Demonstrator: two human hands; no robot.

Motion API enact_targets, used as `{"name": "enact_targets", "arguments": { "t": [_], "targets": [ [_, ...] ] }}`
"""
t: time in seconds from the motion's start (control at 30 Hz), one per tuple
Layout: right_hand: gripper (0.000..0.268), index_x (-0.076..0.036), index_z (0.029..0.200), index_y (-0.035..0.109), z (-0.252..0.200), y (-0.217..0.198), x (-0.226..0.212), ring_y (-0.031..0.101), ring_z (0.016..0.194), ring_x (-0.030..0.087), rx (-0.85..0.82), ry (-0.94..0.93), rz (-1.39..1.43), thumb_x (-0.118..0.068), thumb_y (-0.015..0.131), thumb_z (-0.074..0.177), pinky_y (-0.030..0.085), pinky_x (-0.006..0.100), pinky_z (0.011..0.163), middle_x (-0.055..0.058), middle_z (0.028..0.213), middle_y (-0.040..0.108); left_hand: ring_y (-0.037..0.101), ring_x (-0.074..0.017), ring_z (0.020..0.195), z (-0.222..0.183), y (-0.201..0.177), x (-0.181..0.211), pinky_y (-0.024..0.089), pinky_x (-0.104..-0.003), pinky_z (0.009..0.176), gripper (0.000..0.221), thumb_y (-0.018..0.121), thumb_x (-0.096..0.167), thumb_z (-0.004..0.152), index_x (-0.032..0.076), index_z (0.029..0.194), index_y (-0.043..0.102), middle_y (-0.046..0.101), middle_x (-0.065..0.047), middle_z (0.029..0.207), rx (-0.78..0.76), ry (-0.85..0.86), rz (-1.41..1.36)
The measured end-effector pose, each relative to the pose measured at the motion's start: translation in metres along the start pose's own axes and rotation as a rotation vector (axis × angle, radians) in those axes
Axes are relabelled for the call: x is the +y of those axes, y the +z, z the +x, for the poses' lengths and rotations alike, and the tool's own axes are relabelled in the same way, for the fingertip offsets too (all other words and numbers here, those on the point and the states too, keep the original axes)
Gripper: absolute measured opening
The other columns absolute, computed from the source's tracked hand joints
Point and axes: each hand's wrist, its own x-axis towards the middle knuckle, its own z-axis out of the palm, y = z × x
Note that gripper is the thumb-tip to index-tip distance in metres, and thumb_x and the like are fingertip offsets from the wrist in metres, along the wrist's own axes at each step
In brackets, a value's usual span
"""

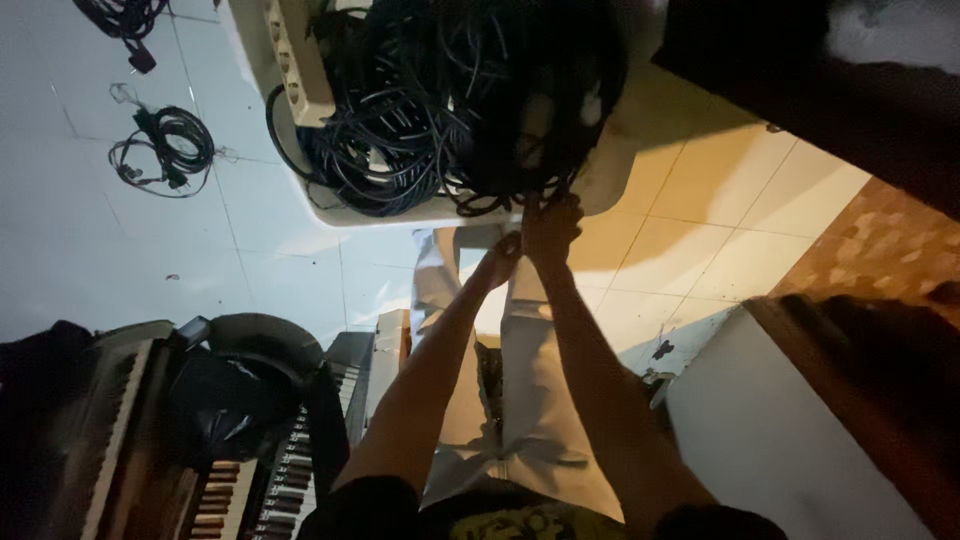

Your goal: The person picks up bundled black cables and power strips from a floor and places them into a white plastic bin.

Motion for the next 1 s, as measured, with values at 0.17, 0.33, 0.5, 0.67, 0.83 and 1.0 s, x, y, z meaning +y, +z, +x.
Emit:
{"name": "enact_targets", "arguments": {
  "t": [0.17,0.33,0.5,0.67,0.83,1.0],
  "targets": [
    [0.067,0.000,0.142,0.047,0.032,-0.016,-0.023,0.050,0.122,0.045,0.107,-0.147,0.031,-0.054,0.054,0.103,0.045,0.061,0.096,0.024,0.132,0.051,0.064,-0.0254,0.094,-0.049,-0.001,-0.011,0.055,-0.042,0.089,0.016,0.053,0.014,0.109,0.000,0.110,0.062,0.065,-0.013,0.110,-0.019,0.143,-0.246],
    [0.062,-0.002,0.140,0.049,0.039,-0.013,-0.026,0.052,0.123,0.041,0.125,-0.151,0.142,-0.050,0.060,0.102,0.045,0.057,0.102,0.021,0.132,0.053,0.058,-0.0204,0.057,-0.100,-0.004,0.024,0.055,-0.034,0.052,0.030,0.045,0.024,0.113,0.006,0.092,0.058,0.061,-0.005,0.077,0.469,0.077,1.410],
    [0.057,-0.004,0.137,0.051,0.006,0.005,0.005,0.053,0.124,0.037,0.264,-0.219,0.372,-0.046,0.066,0.101,0.046,0.054,0.107,0.019,0.132,0.055,0.054,-0.0164,0.054,-0.116,0.078,0.085,0.043,-0.035,0.051,0.020,0.053,0.024,0.106,0.008,0.103,0.065,0.059,-0.005,0.066,0.540,0.252,1.222],
    [0.045,0.002,0.152,0.044,-0.079,0.059,0.036,0.052,0.139,0.035,0.286,-0.425,0.762,-0.006,0.050,0.108,0.040,0.056,0.120,0.020,0.145,0.053,0.054,-0.0136,0.061,-0.097,0.116,0.108,0.043,-0.029,0.053,0.020,0.054,0.021,0.107,0.005,0.096,0.062,0.064,-0.001,0.079,0.242,0.130,-0.362],
    [0.042,-0.002,0.118,0.059,-0.130,0.106,0.068,0.061,0.095,0.023,-0.468,-0.402,0.987,-0.035,0.033,0.112,0.050,0.042,0.086,0.012,0.105,0.065,0.056,-0.0189,0.070,-0.056,0.133,0.142,0.049,-0.032,0.068,0.030,0.059,0.031,0.100,0.008,0.118,0.063,0.074,-0.006,0.106,0.349,0.246,-0.342],
    [0.057,-0.006,0.100,0.065,-0.143,0.088,0.055,0.057,0.062,0.014,-0.708,-0.014,1.666,-0.049,0.030,0.113,0.049,0.032,0.058,0.003,0.076,0.064,0.063,-0.0211,0.084,-0.040,0.103,0.178,0.058,-0.039,0.086,0.046,0.055,0.038,0.105,0.002,0.134,0.057,0.063,-0.006,0.098,0.381,0.179,-0.373]
  ]
}}
